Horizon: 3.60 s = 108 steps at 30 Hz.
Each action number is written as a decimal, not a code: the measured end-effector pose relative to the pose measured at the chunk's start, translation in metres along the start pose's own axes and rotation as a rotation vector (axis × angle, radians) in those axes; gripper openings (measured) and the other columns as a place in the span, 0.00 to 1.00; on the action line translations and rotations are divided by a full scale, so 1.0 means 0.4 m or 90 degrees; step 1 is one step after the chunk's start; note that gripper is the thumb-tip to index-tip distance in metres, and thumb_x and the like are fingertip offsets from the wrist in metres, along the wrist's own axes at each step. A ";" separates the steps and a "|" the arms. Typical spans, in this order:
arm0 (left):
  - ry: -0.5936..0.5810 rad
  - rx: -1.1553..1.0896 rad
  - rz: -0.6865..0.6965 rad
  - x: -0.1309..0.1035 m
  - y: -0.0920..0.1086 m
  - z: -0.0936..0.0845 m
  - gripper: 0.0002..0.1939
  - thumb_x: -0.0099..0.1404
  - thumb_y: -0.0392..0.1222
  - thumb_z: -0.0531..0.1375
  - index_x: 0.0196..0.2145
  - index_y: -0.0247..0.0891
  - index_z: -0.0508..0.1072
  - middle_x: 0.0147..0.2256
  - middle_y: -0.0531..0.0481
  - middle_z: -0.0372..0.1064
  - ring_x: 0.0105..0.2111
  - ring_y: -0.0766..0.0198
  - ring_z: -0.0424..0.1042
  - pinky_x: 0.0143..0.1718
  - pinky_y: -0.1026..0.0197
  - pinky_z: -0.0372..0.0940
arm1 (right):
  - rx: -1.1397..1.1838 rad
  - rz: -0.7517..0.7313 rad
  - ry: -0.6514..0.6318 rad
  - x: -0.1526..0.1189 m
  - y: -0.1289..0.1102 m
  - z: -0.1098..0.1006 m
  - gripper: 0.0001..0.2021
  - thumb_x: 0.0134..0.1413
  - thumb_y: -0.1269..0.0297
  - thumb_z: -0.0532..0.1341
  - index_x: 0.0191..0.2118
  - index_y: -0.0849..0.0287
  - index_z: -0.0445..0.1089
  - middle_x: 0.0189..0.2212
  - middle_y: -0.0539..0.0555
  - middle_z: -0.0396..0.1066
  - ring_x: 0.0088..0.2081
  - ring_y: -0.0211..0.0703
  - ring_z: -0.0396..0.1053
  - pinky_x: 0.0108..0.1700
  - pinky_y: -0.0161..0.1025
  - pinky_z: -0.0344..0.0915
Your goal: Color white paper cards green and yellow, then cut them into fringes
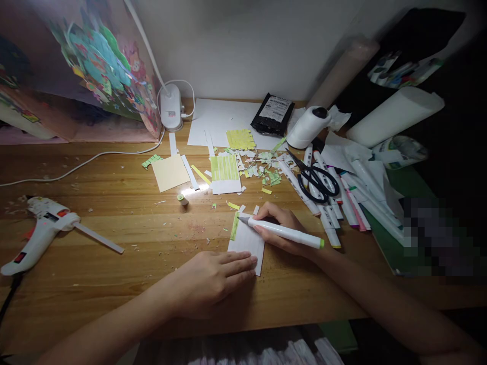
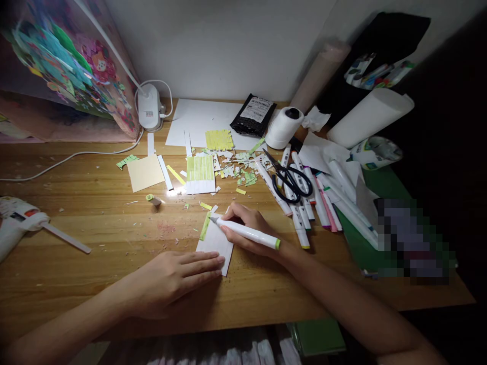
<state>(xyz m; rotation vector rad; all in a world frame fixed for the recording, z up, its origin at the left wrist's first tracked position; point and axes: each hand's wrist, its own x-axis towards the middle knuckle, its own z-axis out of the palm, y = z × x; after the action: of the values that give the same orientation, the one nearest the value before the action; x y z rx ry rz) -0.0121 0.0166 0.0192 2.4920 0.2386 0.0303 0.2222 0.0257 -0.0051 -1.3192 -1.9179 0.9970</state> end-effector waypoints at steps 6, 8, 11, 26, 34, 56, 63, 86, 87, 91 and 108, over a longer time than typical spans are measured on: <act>0.005 0.002 0.002 -0.001 -0.001 0.001 0.25 0.64 0.31 0.48 0.59 0.31 0.55 0.59 0.42 0.55 0.60 0.56 0.54 0.56 0.53 0.59 | -0.008 -0.026 -0.008 -0.001 -0.001 -0.001 0.05 0.50 0.64 0.59 0.31 0.58 0.61 0.24 0.48 0.64 0.24 0.35 0.61 0.26 0.32 0.56; 0.008 -0.001 0.005 -0.001 0.000 0.002 0.25 0.64 0.31 0.48 0.59 0.31 0.55 0.59 0.42 0.55 0.60 0.56 0.54 0.56 0.53 0.59 | -0.011 -0.023 0.004 -0.001 0.000 -0.001 0.05 0.50 0.65 0.59 0.32 0.58 0.61 0.25 0.48 0.65 0.25 0.36 0.61 0.26 0.32 0.56; 0.006 0.001 0.002 0.001 0.000 0.001 0.25 0.64 0.32 0.48 0.59 0.32 0.56 0.59 0.42 0.56 0.60 0.57 0.54 0.56 0.53 0.59 | -0.013 -0.016 0.007 -0.003 0.004 -0.001 0.05 0.51 0.64 0.59 0.33 0.58 0.61 0.25 0.48 0.64 0.25 0.35 0.61 0.27 0.32 0.57; -0.002 0.006 -0.001 0.002 -0.001 -0.002 0.24 0.64 0.32 0.48 0.58 0.32 0.57 0.59 0.43 0.55 0.60 0.57 0.54 0.56 0.53 0.59 | 0.002 0.000 -0.002 -0.010 0.013 -0.005 0.06 0.52 0.63 0.59 0.34 0.57 0.61 0.26 0.48 0.64 0.25 0.36 0.61 0.27 0.32 0.56; -0.009 0.023 0.000 0.002 0.001 -0.001 0.24 0.65 0.32 0.46 0.58 0.30 0.56 0.60 0.44 0.54 0.60 0.57 0.54 0.57 0.55 0.58 | 0.007 -0.058 0.047 -0.015 0.021 0.012 0.05 0.49 0.66 0.60 0.33 0.57 0.62 0.26 0.49 0.64 0.26 0.37 0.62 0.27 0.34 0.58; -0.001 0.122 0.022 -0.015 0.012 0.011 0.18 0.68 0.34 0.46 0.53 0.27 0.63 0.56 0.40 0.60 0.56 0.54 0.61 0.50 0.55 0.66 | -0.033 -0.232 -0.018 -0.015 -0.011 0.028 0.05 0.49 0.70 0.60 0.34 0.59 0.66 0.25 0.51 0.66 0.26 0.38 0.62 0.28 0.33 0.59; -0.010 0.123 0.020 -0.016 0.013 0.011 0.18 0.67 0.34 0.47 0.53 0.27 0.62 0.57 0.40 0.59 0.56 0.53 0.60 0.50 0.54 0.65 | -0.031 -0.254 -0.052 -0.014 -0.009 0.029 0.05 0.48 0.71 0.60 0.34 0.59 0.65 0.24 0.50 0.65 0.26 0.37 0.61 0.28 0.33 0.59; 0.017 0.125 0.030 -0.015 0.008 0.019 0.18 0.67 0.35 0.47 0.52 0.29 0.63 0.56 0.40 0.61 0.55 0.55 0.63 0.49 0.55 0.66 | -0.027 -0.021 -0.019 -0.012 -0.013 0.005 0.06 0.55 0.63 0.59 0.38 0.58 0.65 0.32 0.52 0.69 0.32 0.39 0.67 0.34 0.35 0.61; 0.022 0.127 0.032 -0.015 0.009 0.019 0.17 0.67 0.34 0.47 0.52 0.28 0.63 0.55 0.40 0.62 0.55 0.55 0.63 0.49 0.55 0.66 | -0.025 -0.015 -0.019 -0.011 -0.012 0.005 0.06 0.55 0.63 0.59 0.38 0.58 0.65 0.33 0.52 0.69 0.33 0.39 0.67 0.34 0.35 0.61; 0.024 0.123 0.032 -0.016 0.010 0.020 0.17 0.67 0.34 0.47 0.51 0.27 0.64 0.55 0.39 0.62 0.54 0.54 0.63 0.48 0.54 0.67 | -0.023 -0.024 -0.041 -0.010 -0.010 0.004 0.06 0.55 0.63 0.59 0.37 0.58 0.65 0.32 0.52 0.69 0.32 0.39 0.67 0.34 0.35 0.61; 0.016 0.107 0.030 -0.017 0.007 0.017 0.17 0.68 0.34 0.47 0.52 0.27 0.63 0.56 0.40 0.61 0.56 0.54 0.61 0.49 0.54 0.66 | 0.013 -0.003 -0.019 -0.009 -0.012 0.004 0.05 0.54 0.64 0.59 0.36 0.58 0.65 0.30 0.50 0.68 0.29 0.38 0.65 0.30 0.33 0.59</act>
<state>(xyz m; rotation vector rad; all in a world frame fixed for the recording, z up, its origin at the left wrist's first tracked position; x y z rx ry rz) -0.0177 0.0092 0.0156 2.6664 0.1999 0.0631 0.2197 0.0209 -0.0022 -1.2940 -1.9264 1.0367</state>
